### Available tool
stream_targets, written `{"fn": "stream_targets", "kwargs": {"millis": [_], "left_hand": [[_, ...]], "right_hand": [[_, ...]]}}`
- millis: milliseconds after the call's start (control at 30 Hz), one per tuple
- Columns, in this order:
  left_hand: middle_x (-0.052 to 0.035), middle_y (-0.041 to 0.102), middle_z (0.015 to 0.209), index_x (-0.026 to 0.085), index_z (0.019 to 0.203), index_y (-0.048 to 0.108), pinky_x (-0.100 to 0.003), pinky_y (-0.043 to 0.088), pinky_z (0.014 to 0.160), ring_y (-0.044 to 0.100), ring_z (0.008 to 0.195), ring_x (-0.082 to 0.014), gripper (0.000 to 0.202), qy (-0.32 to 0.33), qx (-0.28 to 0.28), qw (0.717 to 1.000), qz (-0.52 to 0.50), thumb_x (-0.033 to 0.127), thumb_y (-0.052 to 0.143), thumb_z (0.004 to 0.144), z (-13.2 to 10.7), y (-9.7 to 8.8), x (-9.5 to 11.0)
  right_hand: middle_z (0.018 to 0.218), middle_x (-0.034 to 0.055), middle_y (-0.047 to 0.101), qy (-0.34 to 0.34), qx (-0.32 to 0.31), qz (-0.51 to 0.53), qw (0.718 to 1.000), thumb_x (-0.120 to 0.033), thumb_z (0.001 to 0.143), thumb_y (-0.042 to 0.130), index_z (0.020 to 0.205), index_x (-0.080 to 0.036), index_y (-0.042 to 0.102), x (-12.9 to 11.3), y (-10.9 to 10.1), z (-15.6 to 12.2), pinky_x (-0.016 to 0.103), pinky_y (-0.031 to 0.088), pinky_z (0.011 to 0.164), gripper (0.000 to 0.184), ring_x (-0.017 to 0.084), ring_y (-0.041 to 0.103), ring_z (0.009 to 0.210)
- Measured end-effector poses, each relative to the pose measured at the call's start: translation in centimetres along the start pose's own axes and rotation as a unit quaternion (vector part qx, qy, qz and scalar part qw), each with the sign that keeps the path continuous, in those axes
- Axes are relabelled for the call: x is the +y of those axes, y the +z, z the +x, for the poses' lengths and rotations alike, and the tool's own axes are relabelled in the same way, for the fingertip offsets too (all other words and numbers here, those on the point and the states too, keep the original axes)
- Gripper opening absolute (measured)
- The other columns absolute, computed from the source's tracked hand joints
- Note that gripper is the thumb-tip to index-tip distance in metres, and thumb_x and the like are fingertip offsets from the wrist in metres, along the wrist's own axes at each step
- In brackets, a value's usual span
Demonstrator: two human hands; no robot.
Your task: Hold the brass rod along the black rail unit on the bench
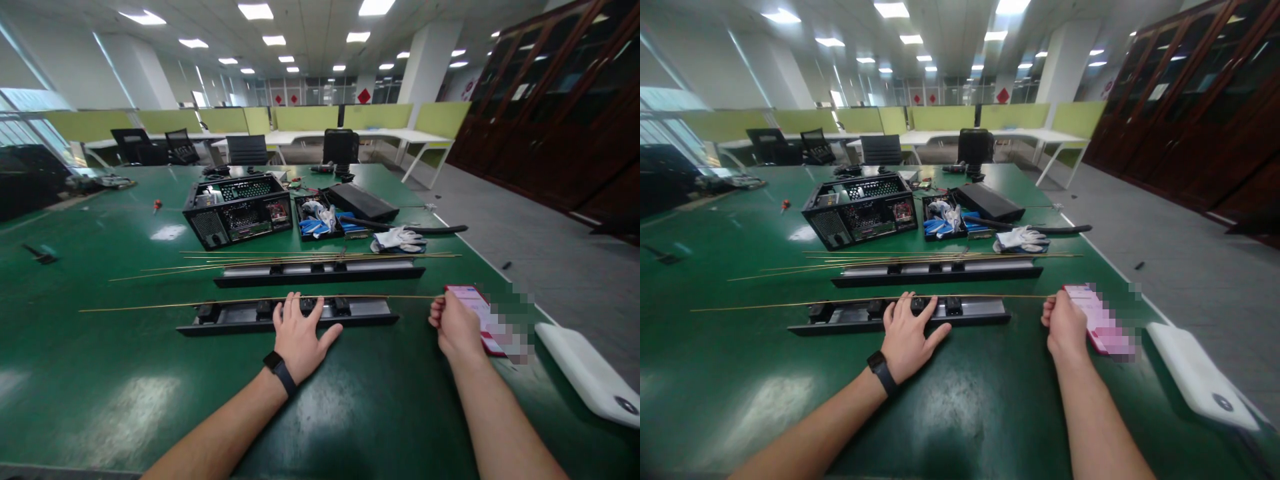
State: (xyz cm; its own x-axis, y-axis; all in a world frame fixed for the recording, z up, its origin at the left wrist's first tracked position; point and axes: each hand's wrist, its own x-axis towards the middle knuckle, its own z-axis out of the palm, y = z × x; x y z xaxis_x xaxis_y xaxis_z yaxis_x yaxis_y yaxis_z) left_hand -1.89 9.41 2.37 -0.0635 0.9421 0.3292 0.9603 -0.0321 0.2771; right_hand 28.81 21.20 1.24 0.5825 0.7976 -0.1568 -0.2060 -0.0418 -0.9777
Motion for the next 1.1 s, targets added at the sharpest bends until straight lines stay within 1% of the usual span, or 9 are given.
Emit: {"fn": "stream_targets", "kwargs": {"millis": [300,400,500,567,633,733,833,967,1100], "left_hand": [[-0.0202,0.047,0.161,0.035,0.15,0.061,-0.065,0.034,0.12,0.035,0.155,-0.043,0.057,0.026,0.003,1.0,0.008,0.058,0.06,0.098,-0.3,0.5,-0.7],[-0.0178,0.045,0.163,0.037,0.148,0.062,-0.061,0.038,0.119,0.034,0.156,-0.0436,0.053,0.058,-0.011,0.998,-0.002,0.051,0.066,0.096,-1.1,-0.4,-1.5],[-0.0166,0.048,0.159,0.037,0.148,0.061,-0.058,0.04,0.117,0.039,0.152,-0.0391,0.05,0.065,0.012,0.998,-0.011,0.046,0.062,0.1,-2.5,-2.3,-2.9],[-0.0151,0.055,0.15,0.034,0.137,0.071,-0.055,0.042,0.115,0.048,0.144,-0.0356,0.039,0.038,0.039,0.998,-0.007,0.045,0.058,0.101,-3.5,-3.9,-4.2],[-0.0154,0.061,0.136,0.03,0.128,0.075,-0.053,0.046,0.108,0.057,0.13,-0.0334,0.037,-0.018,0.068,0.997,0.018,0.049,0.057,0.101,-4.2,-5.2,-5.8],[-0.0173,0.059,0.137,0.026,0.129,0.074,-0.056,0.046,0.106,0.056,0.129,-0.036,0.043,-0.11,0.104,0.986,0.068,0.052,0.053,0.101,-4.6,-6.5,-8.4],[-0.0207,0.051,0.146,0.024,0.13,0.074,-0.06,0.045,0.107,0.049,0.138,-0.0401,0.047,-0.176,0.107,0.973,0.108,0.053,0.052,0.101,-4.5,-6.8,-10.5],[-0.0228,0.044,0.154,0.022,0.137,0.069,-0.064,0.045,0.108,0.044,0.144,-0.0414,0.05,-0.212,0.107,0.964,0.118,0.052,0.053,0.1,-4.4,-6.4,-11.6],[-0.0231,0.04,0.158,0.022,0.135,0.07,-0.063,0.044,0.11,0.043,0.148,-0.0399,0.047,-0.186,0.103,0.972,0.103,0.049,0.048,0.103,-4.5,-5.9,-12.0]], "right_hand": [[0.061,-0.0012,0.056,0.0,-0.007,0.006,1.0,-0.031,0.085,0.069,0.071,-0.02,0.057,-0.2,0.1,-0.1,0.017,0.032,0.033,0.022,0.009,0.045,0.043],[0.061,-0.0011,0.055,0.005,-0.008,0.01,1.0,-0.028,0.085,0.067,0.071,-0.019,0.057,-0.2,0.1,-0.1,0.017,0.032,0.033,0.02,0.009,0.044,0.043],[0.06,-0.0016,0.054,0.007,-0.006,0.007,1.0,-0.03,0.086,0.067,0.07,-0.02,0.056,-0.2,0.2,0.0,0.017,0.031,0.033,0.022,0.009,0.043,0.042],[0.06,-0.0015,0.054,0.006,-0.006,0.005,1.0,-0.031,0.087,0.068,0.07,-0.02,0.056,-0.2,0.2,-0.1,0.017,0.03,0.033,0.023,0.009,0.044,0.042],[0.061,-0.0013,0.055,0.005,-0.008,0.008,1.0,-0.03,0.086,0.068,0.07,-0.02,0.056,-0.3,0.2,-0.1,0.017,0.031,0.033,0.022,0.009,0.045,0.043],[0.061,-0.0012,0.055,0.006,-0.006,0.015,1.0,-0.027,0.086,0.066,0.07,-0.019,0.058,-0.4,0.3,-0.3,0.018,0.031,0.034,0.019,0.008,0.045,0.044],[0.061,-0.0013,0.055,0.011,-0.002,0.015,1.0,-0.026,0.086,0.065,0.07,-0.019,0.058,-0.5,0.3,-0.4,0.018,0.031,0.033,0.019,0.008,0.045,0.044],[0.061,-0.0014,0.055,0.014,0.001,0.01,1.0,-0.028,0.086,0.066,0.07,-0.019,0.058,-0.5,0.3,-0.4,0.018,0.031,0.033,0.02,0.008,0.044,0.044],[0.061,-0.001,0.055,0.015,0.0,0.012,1.0,-0.025,0.087,0.065,0.07,-0.019,0.058,-0.6,0.3,-0.4,0.018,0.031,0.033,0.019,0.008,0.044,0.044]]}}
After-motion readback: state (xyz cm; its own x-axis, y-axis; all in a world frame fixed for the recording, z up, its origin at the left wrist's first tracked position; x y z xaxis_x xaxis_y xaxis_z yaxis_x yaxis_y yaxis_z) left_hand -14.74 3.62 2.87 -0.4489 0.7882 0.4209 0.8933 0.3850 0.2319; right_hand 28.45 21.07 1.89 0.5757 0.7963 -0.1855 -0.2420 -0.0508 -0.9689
